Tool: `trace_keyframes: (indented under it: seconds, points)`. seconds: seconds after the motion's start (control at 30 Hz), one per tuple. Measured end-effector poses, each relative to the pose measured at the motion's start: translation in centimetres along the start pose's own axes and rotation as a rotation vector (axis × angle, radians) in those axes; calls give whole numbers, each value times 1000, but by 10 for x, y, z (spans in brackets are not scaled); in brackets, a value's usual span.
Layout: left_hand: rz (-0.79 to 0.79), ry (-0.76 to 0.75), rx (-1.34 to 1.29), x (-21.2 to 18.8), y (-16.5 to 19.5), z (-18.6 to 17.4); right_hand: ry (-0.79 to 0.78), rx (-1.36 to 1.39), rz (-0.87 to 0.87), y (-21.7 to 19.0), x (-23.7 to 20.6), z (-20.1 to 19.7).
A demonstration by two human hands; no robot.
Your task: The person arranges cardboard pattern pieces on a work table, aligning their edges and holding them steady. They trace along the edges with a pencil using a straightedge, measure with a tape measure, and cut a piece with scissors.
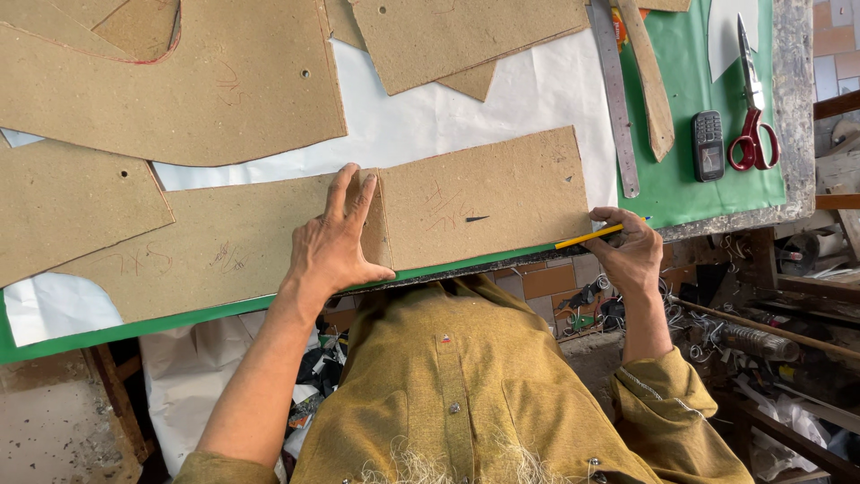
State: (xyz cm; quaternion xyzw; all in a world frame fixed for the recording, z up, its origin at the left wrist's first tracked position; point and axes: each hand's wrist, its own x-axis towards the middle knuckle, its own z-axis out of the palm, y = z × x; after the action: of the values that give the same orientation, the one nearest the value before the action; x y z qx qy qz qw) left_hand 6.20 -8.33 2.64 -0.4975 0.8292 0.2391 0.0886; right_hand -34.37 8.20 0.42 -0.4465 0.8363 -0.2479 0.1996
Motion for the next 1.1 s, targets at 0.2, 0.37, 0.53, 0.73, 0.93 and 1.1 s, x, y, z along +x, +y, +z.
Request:
trace_keyframes:
  seconds: [0.2,0.37,0.53,0.73,0.93,1.1]
  points:
    - [108,151,13,-2,-5,16,-2,21,15,-1,0,1]
    - [129,158,39,-3,-7,21,-3,27,13,-2,-1,0]
    - [135,151,62,-4,-7,24,5,42,-17,-1,-1,0]
    - [166,202,65,-4,-8,28,6,70,-6,2,-1,2]
    - [168,193,57,-6,-9,22,3,60,9,1,-1,1]
    - [79,61,61,-7,-5,11,-3,71,-13,0,-2,1]
